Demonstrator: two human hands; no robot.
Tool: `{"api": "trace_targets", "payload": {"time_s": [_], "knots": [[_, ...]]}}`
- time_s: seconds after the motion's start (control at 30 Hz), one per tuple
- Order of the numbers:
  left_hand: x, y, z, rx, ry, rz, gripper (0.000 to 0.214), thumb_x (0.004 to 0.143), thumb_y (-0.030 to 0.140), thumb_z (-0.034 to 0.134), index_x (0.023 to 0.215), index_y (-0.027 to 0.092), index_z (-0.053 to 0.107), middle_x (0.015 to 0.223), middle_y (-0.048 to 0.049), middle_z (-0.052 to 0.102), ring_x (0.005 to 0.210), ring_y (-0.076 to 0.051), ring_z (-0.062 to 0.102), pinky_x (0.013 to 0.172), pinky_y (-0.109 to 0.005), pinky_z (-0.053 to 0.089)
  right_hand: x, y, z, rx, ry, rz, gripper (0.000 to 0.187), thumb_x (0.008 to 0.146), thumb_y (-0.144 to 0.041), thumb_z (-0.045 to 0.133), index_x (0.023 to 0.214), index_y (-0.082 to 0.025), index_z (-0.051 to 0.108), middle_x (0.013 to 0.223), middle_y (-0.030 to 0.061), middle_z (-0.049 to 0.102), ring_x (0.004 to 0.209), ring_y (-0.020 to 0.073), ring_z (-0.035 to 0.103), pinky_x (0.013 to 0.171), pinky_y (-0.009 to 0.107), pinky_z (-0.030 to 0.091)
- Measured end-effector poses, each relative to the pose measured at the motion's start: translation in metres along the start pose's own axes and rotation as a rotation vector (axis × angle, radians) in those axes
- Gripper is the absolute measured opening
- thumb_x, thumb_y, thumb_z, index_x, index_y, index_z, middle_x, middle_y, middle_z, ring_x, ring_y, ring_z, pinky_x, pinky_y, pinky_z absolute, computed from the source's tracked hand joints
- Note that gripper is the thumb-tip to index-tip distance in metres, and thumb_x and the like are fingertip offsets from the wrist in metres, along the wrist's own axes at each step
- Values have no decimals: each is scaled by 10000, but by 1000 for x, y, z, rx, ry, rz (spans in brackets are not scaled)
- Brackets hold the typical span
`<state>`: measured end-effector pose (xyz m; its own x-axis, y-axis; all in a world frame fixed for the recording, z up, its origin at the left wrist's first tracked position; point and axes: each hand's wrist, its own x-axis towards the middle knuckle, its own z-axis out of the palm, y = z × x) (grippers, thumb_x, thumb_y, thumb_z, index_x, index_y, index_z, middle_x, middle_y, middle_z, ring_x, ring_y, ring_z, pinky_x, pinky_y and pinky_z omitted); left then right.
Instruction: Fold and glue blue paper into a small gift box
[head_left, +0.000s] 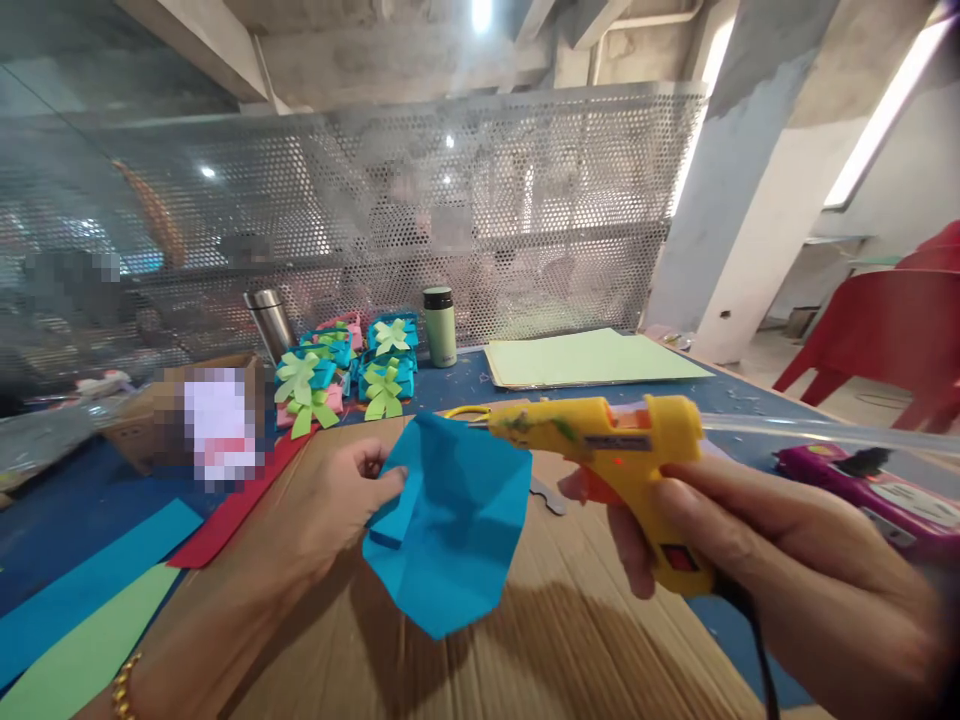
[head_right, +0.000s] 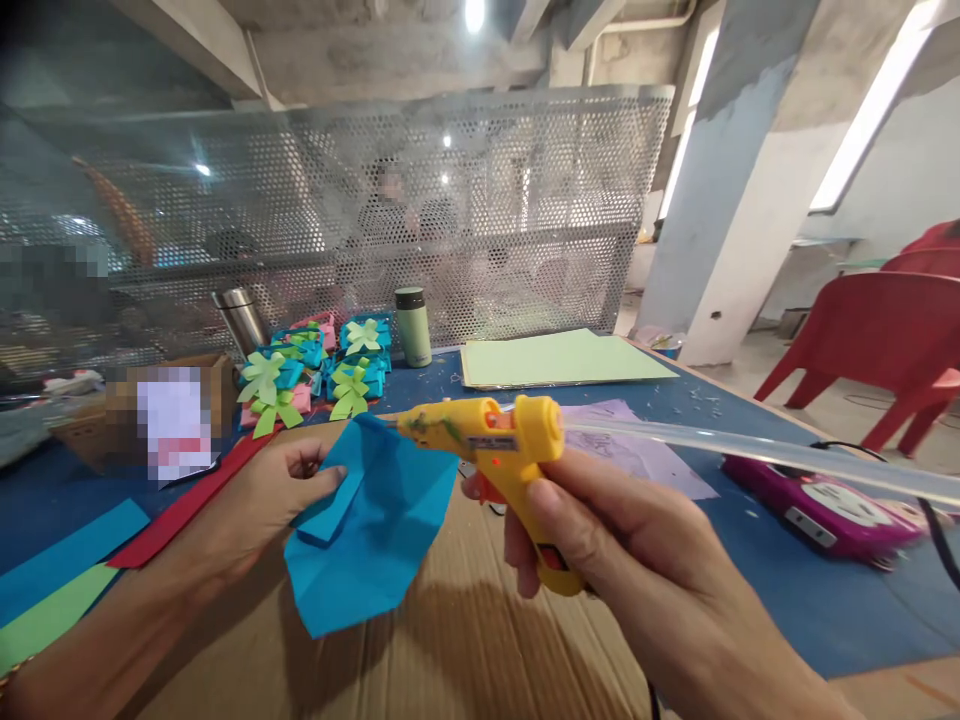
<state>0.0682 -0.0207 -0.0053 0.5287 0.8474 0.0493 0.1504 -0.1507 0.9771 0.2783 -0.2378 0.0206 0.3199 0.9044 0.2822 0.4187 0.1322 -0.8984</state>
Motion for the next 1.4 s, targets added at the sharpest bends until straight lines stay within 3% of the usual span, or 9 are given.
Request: {"api": "trace_targets", "payload": {"time_s": [0.23, 0.33, 0.47, 0.67, 0.83, 0.9, 0.97, 1.13, 1.4], "knots": [[3, -7, -5, 303, -21, 51, 178, 682, 356, 658, 719, 199, 583, 613, 42, 550, 553, -137, 487, 492, -229, 357, 1, 13, -38, -396, 342, -120, 339, 924, -530, 539, 944, -230, 695, 744, 45, 686, 648, 209, 641, 541, 294, 525], [5, -11, -8, 322, -40, 74, 217, 693, 394, 648, 710, 197, 559, 604, 35, 546, 548, -144, 492, 489, -236, 353, 14, 20, -56, -646, 382, -118, 363, 944, -512, 476, 956, -209, 676, 751, 62, 711, 666, 240, 681, 586, 340, 547], [5, -6, -10, 402, -63, 73, 221, 743, 410, 607, 746, 190, 590, 610, 28, 553, 562, -148, 496, 494, -241, 341, 32, 53, -87, -976, 144, -140, 436, 933, -414, 459, 1228, -146, 637, 1076, 160, 727, 892, 309, 707, 735, 407, 557], [0, 11, -9, 595, -99, 124, 156, 758, 307, 594, 762, 164, 656, 591, 39, 534, 546, -122, 449, 496, -240, 303, 45, 89, -112, -1135, -144, -85, 337, 942, -376, 515, 1138, -178, 704, 1061, 178, 731, 904, 309, 724, 742, 377, 570], [-4, 8, -6, 541, -168, 123, 135, 777, 281, 584, 801, 168, 653, 663, 23, 587, 614, -137, 512, 514, -237, 329, 56, 30, -59, -1205, -9, -446, 279, 980, -286, 492, 1139, -169, 689, 1181, 190, 682, 1065, 334, 648, 907, 457, 494], [-8, 8, -5, 531, -231, 126, 120, 788, 267, 577, 802, 171, 647, 697, 19, 601, 653, -142, 533, 535, -239, 350, 65, 1, -19, -995, -76, -644, 272, 1001, -303, 468, 1110, -188, 690, 1116, 135, 702, 1016, 262, 653, 872, 394, 501], [-11, 9, -4, 540, -287, 140, 114, 805, 258, 567, 798, 175, 646, 700, 24, 599, 663, -138, 529, 553, -241, 358, 76, -19, 21, -905, -223, -679, 236, 993, -318, 507, 1097, -232, 701, 1109, 93, 708, 1023, 236, 645, 886, 375, 475], [-17, 10, -4, 509, -386, 271, 117, 825, 263, 573, 788, 179, 644, 745, 21, 616, 697, -136, 528, 587, -244, 363, 102, -28, 77, -923, -546, -411, 251, 863, -414, 678, 984, -205, 748, 861, 51, 729, 784, 202, 654, 638, 272, 406], [-9, 6, -17, 685, -412, 176, 175, 767, 361, 647, 783, 188, 669, 700, 20, 607, 653, -145, 534, 537, -251, 327, 112, -14, 75, -834, -674, -213, 157, 833, -294, 634, 757, -188, 721, 696, -13, 657, 625, 115, 538, 532, 242, 290]]}}
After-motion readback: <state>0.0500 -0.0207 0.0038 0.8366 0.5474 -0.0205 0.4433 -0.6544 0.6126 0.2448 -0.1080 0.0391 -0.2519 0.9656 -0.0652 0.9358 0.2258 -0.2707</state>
